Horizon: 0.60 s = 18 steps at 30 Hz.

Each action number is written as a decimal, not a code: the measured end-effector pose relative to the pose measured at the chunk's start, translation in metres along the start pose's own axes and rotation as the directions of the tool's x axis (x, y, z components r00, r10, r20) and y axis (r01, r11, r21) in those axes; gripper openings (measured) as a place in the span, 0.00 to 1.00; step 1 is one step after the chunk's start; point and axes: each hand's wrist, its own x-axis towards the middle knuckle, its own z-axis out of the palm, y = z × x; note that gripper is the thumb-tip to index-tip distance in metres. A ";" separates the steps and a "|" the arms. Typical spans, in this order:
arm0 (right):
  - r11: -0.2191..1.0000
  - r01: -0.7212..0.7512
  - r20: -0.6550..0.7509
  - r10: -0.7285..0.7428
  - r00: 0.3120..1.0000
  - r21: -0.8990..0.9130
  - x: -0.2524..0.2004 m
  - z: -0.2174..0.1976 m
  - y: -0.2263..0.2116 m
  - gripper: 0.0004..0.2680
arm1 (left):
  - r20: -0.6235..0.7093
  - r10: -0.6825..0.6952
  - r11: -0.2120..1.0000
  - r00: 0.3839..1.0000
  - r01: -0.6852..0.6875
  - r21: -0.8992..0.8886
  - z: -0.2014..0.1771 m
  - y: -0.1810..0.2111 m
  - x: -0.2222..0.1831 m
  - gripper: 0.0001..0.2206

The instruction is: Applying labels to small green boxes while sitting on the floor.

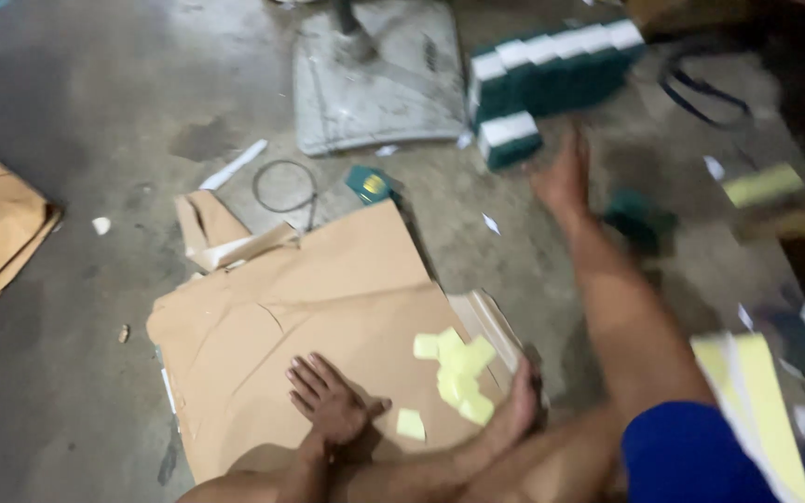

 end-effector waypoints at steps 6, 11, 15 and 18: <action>0.943 0.252 0.192 -0.295 0.936 0.219 -0.054 -0.160 0.039 0.15 | -0.096 0.033 0.999 0.995 -0.032 0.015 0.023 -0.017 0.018 0.74; 0.989 0.029 0.072 -0.019 0.997 -0.145 -0.202 -0.277 0.061 0.09 | -0.109 0.066 0.997 0.992 -0.061 0.053 0.027 -0.036 0.018 0.72; 0.920 -0.226 0.039 0.251 0.967 -0.322 -0.317 -0.289 0.135 0.08 | -0.097 0.154 0.985 0.983 -0.145 0.094 0.034 -0.053 0.010 0.70; 0.868 -0.243 -0.022 0.259 0.966 -0.433 -0.383 -0.288 0.149 0.09 | -0.100 0.202 0.975 0.974 -0.190 0.120 0.034 -0.060 0.008 0.69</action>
